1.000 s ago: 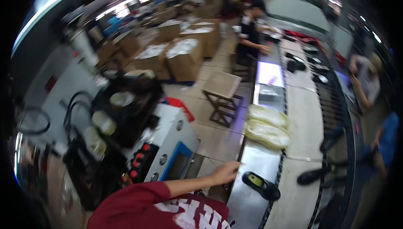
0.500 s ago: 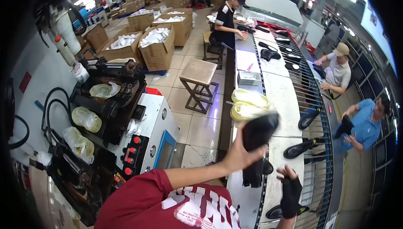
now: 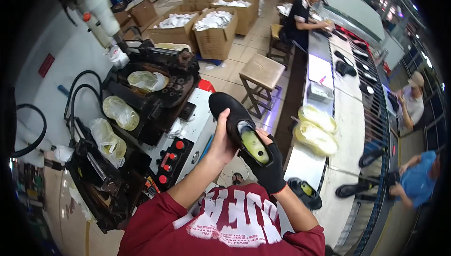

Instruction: Operates a shoe lasting machine and places finished boots on a conveyor belt.

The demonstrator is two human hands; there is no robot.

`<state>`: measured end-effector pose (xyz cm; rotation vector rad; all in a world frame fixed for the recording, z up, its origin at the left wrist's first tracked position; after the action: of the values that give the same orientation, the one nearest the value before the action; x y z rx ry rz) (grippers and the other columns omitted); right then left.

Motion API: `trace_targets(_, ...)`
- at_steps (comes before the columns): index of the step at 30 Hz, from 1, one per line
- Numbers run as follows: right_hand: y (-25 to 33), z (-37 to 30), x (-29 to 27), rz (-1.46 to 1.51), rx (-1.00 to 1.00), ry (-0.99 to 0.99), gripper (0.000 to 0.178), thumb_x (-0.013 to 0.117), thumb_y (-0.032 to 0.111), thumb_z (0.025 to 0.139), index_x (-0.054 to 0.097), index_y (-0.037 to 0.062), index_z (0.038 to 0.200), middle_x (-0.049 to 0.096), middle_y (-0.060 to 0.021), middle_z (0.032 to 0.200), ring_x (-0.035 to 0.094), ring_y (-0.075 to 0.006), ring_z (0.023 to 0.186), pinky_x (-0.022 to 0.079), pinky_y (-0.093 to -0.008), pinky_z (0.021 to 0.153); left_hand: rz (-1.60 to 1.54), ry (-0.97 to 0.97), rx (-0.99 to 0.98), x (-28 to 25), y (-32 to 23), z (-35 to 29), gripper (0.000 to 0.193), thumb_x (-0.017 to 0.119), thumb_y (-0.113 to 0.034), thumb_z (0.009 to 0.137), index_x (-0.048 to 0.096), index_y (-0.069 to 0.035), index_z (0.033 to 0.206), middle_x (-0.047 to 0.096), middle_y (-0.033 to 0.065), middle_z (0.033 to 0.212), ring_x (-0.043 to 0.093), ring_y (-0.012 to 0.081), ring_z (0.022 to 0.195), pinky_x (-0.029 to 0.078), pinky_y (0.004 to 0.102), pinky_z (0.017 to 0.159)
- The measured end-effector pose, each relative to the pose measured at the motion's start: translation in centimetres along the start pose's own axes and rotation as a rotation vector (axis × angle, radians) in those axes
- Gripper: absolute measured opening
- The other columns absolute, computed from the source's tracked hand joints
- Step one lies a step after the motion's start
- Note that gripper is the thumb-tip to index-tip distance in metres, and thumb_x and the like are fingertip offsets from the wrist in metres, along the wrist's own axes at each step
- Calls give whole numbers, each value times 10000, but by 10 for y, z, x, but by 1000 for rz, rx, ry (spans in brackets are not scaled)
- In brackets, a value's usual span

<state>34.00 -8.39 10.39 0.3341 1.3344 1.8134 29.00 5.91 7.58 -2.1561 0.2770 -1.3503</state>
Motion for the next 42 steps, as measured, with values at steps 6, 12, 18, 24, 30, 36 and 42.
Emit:
trace_targets(6,5,139,63,680,282,73,402,607,138,955,563,12,1334,631,-90,1261,610,-175,1124,488,-328,982,245,-325,642,-43,-67,-79,533,453,-261,1038,337,-53,1515,512,161,1418,468,264,1340,331,402,1151)
trace_targets(12,-10,287,265,747,515,467,566,719,343,882,605,-63,1259,707,-155,1112,703,-231,913,565,-310,824,287,-597,413,-148,-18,-170,363,444,-210,1072,504,-28,1380,611,151,1289,594,229,1216,445,354,1073)
trace_targets(18,-29,348,437,55,-221,427,466,685,393,888,698,8,1151,730,-215,905,720,-302,848,538,-415,704,243,-788,366,-212,49,-194,350,509,-202,1057,520,-37,1366,614,121,1280,596,206,1195,497,322,986)
trace_targets(24,-43,321,468,-321,-541,749,457,623,451,905,707,96,1179,715,-220,913,692,-386,883,532,-457,745,310,-905,318,-246,35,-182,374,590,-169,1022,519,-67,1375,620,89,1246,590,153,1144,478,280,949)
trace_targets(30,-53,320,452,-348,-413,723,452,614,488,883,688,230,1247,707,-198,1023,675,-383,950,533,-473,810,441,-762,226,-266,18,-166,361,573,-205,1035,539,-55,1361,616,105,1264,578,167,1187,453,293,1003)
trace_targets(36,-59,312,462,-264,-397,751,428,655,419,877,688,206,1246,707,-180,1083,660,-371,1032,522,-443,869,927,-615,198,-250,-11,-101,432,597,-342,1006,551,-95,1357,646,135,1192,627,215,1104,506,336,913)
trace_targets(42,-93,335,437,-217,-686,305,385,670,327,878,700,71,1163,700,-218,1082,655,-379,1051,518,-442,881,1462,-610,214,-249,21,-59,564,563,-334,974,448,-95,1471,328,166,1584,523,340,1298,457,418,1049)
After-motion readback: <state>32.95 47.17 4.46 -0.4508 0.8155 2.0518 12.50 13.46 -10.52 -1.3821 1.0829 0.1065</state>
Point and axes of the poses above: each hand's wrist, its own z-axis towards the middle knuckle, its own x-axis out of the palm, y = z × x, the point moved 5 cm from there along z, towards the middle knuckle
